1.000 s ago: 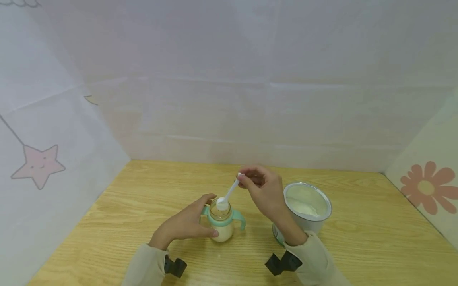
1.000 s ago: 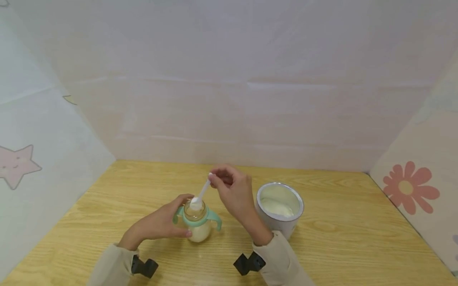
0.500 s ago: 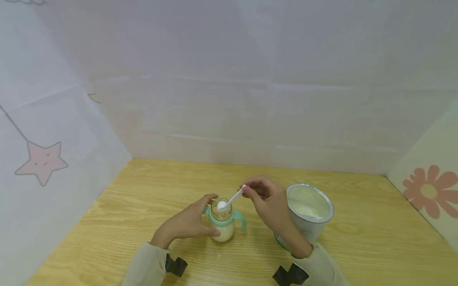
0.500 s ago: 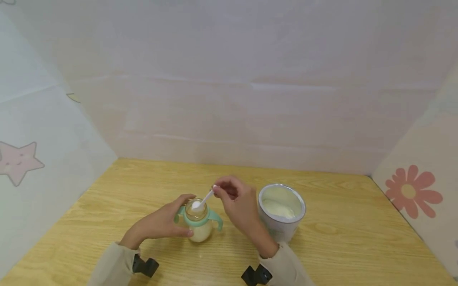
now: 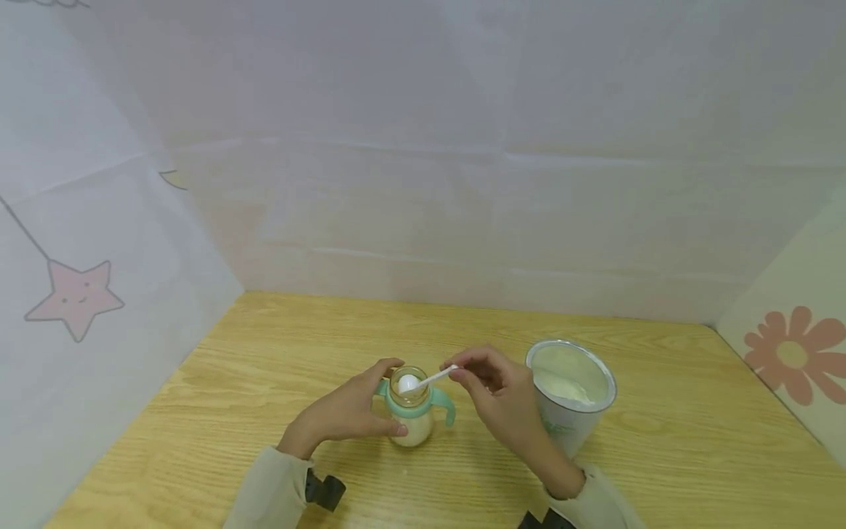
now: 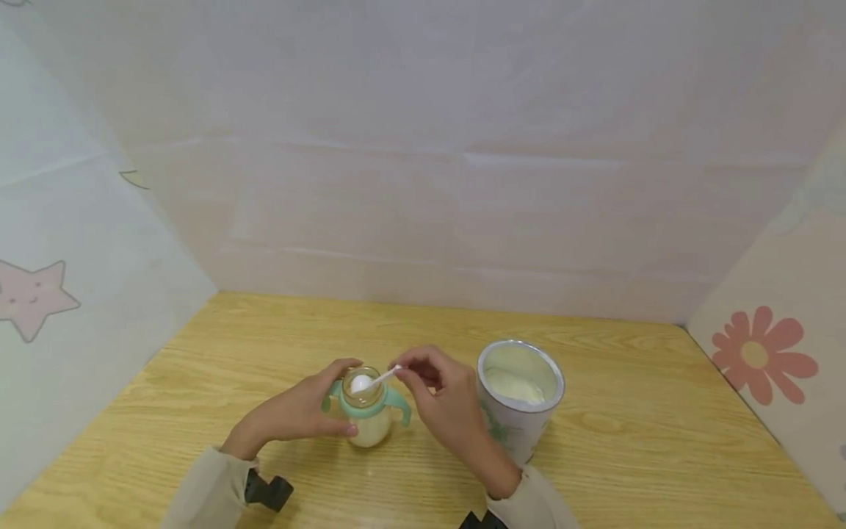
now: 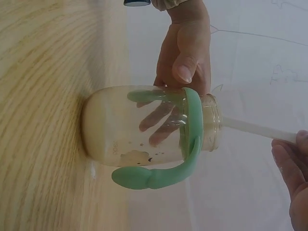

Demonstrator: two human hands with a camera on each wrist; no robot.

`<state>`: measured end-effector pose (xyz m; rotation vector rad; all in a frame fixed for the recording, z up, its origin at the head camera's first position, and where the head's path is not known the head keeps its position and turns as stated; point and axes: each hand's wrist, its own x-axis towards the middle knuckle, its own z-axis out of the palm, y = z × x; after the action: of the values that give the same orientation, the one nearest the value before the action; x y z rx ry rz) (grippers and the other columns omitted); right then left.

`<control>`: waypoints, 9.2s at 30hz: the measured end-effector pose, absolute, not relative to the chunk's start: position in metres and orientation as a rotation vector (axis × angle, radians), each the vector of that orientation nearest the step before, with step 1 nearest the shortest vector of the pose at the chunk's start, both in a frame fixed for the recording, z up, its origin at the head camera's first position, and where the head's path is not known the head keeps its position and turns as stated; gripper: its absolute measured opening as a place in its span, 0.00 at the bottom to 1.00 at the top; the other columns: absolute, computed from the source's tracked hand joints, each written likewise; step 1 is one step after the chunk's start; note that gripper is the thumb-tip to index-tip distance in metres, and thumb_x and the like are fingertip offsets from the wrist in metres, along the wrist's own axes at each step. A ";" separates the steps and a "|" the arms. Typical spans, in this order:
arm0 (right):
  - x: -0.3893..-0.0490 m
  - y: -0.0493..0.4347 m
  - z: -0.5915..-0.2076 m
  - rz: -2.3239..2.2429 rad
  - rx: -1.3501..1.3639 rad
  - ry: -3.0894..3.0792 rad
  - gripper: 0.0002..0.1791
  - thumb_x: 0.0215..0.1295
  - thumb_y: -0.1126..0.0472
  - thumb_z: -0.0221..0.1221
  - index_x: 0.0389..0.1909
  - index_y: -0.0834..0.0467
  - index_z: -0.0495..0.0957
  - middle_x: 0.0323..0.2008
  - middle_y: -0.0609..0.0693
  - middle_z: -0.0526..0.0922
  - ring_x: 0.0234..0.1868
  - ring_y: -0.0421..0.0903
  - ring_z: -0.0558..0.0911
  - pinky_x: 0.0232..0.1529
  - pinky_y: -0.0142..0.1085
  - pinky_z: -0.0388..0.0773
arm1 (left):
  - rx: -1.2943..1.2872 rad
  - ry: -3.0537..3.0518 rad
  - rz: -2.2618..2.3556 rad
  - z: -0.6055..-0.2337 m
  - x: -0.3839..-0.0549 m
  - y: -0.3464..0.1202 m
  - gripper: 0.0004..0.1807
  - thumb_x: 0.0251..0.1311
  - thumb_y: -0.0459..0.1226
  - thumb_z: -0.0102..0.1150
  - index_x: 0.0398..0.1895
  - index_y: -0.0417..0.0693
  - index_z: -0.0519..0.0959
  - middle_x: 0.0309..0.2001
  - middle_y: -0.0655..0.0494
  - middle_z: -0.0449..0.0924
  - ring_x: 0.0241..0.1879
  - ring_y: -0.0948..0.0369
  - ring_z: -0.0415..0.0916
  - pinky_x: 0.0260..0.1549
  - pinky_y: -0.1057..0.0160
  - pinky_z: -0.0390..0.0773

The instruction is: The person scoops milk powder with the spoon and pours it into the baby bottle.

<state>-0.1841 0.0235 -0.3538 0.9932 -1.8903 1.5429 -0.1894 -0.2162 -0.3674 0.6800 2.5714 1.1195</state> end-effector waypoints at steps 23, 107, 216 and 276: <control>-0.175 0.030 -0.365 1.506 1.216 -1.807 0.10 0.53 0.82 0.58 0.33 0.67 0.75 0.32 0.62 0.82 0.32 0.46 0.85 0.31 0.27 0.81 | 0.720 2.531 1.156 -0.369 -0.191 -0.216 0.48 0.52 0.48 0.69 0.71 0.45 0.53 0.62 0.45 0.69 0.61 0.45 0.68 0.57 0.40 0.69; -0.170 0.054 -0.350 1.391 1.224 -1.472 0.11 0.63 0.71 0.58 0.29 0.78 0.72 0.38 0.54 0.84 0.44 0.42 0.84 0.41 0.26 0.81 | 0.902 2.733 1.048 -0.347 -0.193 -0.190 0.48 0.53 0.47 0.69 0.71 0.41 0.54 0.69 0.45 0.60 0.67 0.47 0.60 0.62 0.44 0.66; -0.167 0.117 -0.330 1.042 0.133 -2.208 0.01 0.52 0.73 0.63 0.27 0.68 0.80 0.26 0.60 0.84 0.24 0.45 0.85 0.25 0.14 0.73 | 0.983 2.556 1.200 -0.376 -0.195 -0.055 0.55 0.55 0.52 0.66 0.76 0.51 0.39 0.70 0.51 0.54 0.67 0.55 0.60 0.61 0.54 0.70; -0.164 0.122 -0.323 1.013 0.567 -2.378 0.06 0.57 0.72 0.63 0.34 0.60 0.81 0.31 0.46 0.86 0.35 0.35 0.82 0.31 0.29 0.80 | 0.969 2.530 1.218 -0.377 -0.194 -0.055 0.54 0.55 0.51 0.66 0.75 0.52 0.40 0.70 0.51 0.54 0.65 0.56 0.61 0.60 0.53 0.70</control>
<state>-0.1644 0.1221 -0.3226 0.5666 -2.3776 1.0130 -0.1937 -0.0554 -0.3767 0.9690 2.5299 1.2178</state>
